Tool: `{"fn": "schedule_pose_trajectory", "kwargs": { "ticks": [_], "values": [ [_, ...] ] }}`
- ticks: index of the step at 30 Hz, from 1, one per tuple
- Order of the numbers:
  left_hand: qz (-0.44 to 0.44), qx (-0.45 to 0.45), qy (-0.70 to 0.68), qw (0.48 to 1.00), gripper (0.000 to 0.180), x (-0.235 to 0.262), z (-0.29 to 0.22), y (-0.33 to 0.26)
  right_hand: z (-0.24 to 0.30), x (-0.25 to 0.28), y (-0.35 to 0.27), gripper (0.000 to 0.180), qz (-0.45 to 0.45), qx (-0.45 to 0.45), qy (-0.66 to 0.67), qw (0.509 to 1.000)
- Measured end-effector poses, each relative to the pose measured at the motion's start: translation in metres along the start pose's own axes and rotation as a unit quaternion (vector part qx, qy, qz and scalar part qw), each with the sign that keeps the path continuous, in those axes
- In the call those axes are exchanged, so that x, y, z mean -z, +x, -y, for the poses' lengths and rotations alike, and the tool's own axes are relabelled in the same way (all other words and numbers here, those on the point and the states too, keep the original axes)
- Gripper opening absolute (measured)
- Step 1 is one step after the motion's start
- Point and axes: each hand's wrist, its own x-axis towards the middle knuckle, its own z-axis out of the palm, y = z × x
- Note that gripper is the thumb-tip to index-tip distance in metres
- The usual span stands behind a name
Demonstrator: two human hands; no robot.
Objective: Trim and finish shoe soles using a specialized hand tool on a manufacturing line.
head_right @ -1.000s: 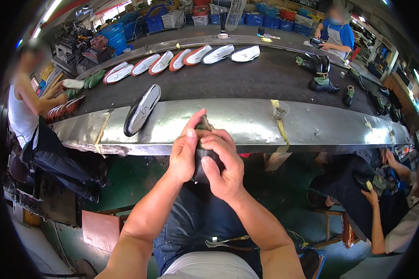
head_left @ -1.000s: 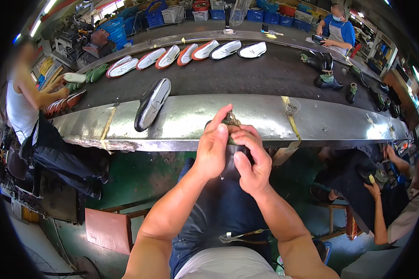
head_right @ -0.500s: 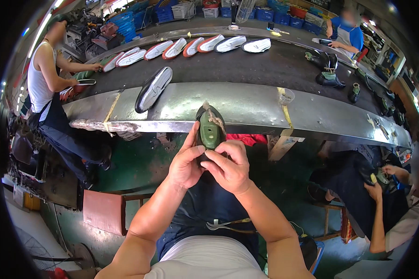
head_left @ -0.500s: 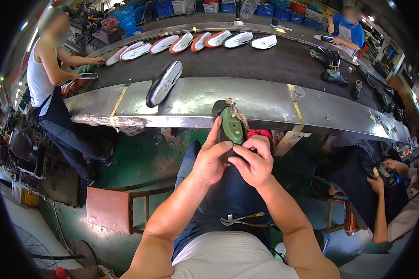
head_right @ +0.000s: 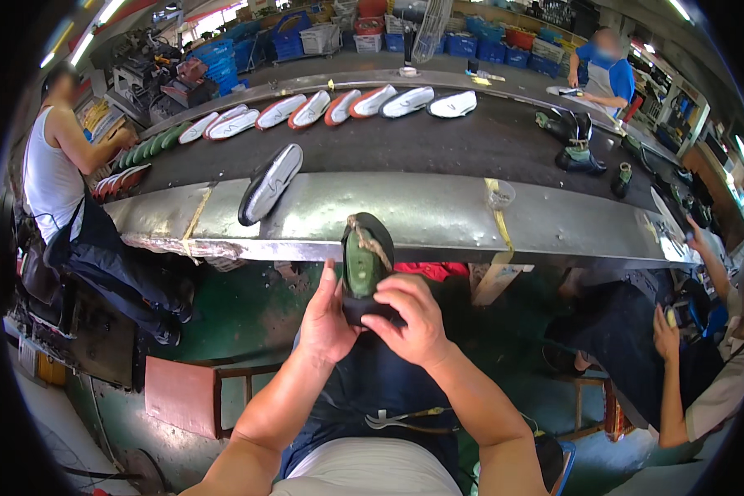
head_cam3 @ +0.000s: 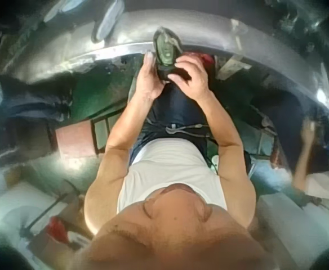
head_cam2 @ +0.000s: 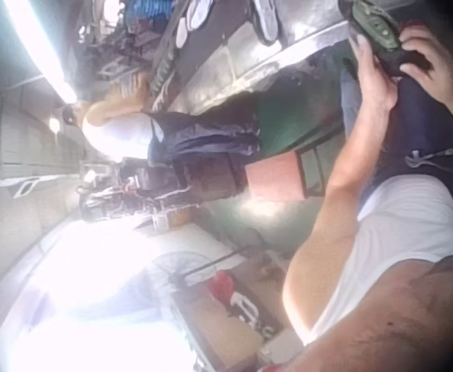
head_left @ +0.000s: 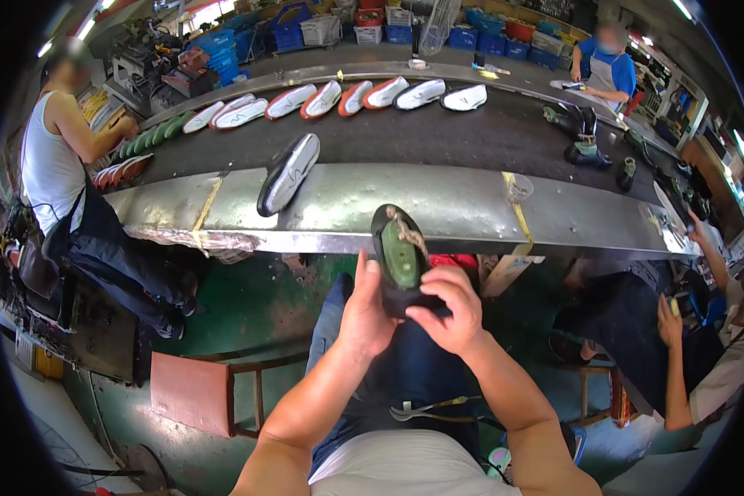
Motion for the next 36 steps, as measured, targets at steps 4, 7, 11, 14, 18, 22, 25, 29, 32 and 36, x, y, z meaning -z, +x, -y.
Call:
{"fn": "schedule_pose_trajectory", "kwargs": {
  "ticks": [4, 7, 11, 14, 18, 22, 25, 29, 32, 36],
  "values": [
    [-0.048, 0.063, -0.035, 0.996, 0.071, 0.015, 0.014, 0.003, 0.005, -0.001, -0.021, 0.044, 0.073, -0.028, 0.034, 0.996],
    [-0.011, 0.068, 0.021, 0.997, 0.076, 0.025, 0.005, 0.010, 0.001, 0.015, -0.056, 0.044, 0.118, -0.096, 0.036, 0.988],
    [0.065, 0.042, 0.009, 0.997, 0.075, 0.023, -0.018, 0.083, -0.020, 0.039, -0.156, 0.039, 0.194, -0.293, 0.035, 0.935],
    [-0.006, 0.054, -0.001, 0.999, 0.084, -0.002, -0.058, 0.199, -0.014, 0.056, -0.202, 0.036, 0.242, -0.417, 0.050, 0.875],
    [-0.151, 0.024, 0.189, 0.970, 0.094, 0.017, -0.082, 0.361, -0.010, 0.057, -0.228, 0.034, 0.267, -0.388, 0.051, 0.881],
    [-0.163, 0.011, 0.335, 0.928, 0.091, 0.057, -0.039, 0.444, -0.003, 0.059, -0.203, 0.036, 0.330, -0.422, 0.036, 0.844],
    [0.045, -0.021, 0.156, 0.986, 0.084, 0.088, -0.036, 0.476, -0.002, 0.054, -0.199, 0.033, 0.325, -0.377, -0.007, 0.867],
    [-0.083, -0.078, 0.553, 0.825, 0.081, 0.100, -0.093, 0.449, 0.003, 0.061, -0.183, 0.031, 0.461, -0.409, -0.029, 0.787],
    [-0.179, -0.100, 0.945, 0.253, 0.080, 0.072, -0.154, 0.390, 0.018, 0.055, -0.169, 0.029, 0.524, -0.433, -0.066, 0.730],
    [-0.325, 0.066, 0.930, 0.156, 0.083, 0.085, -0.248, 0.332, 0.027, 0.049, -0.168, 0.029, 0.514, -0.471, -0.077, 0.713]
  ]
}}
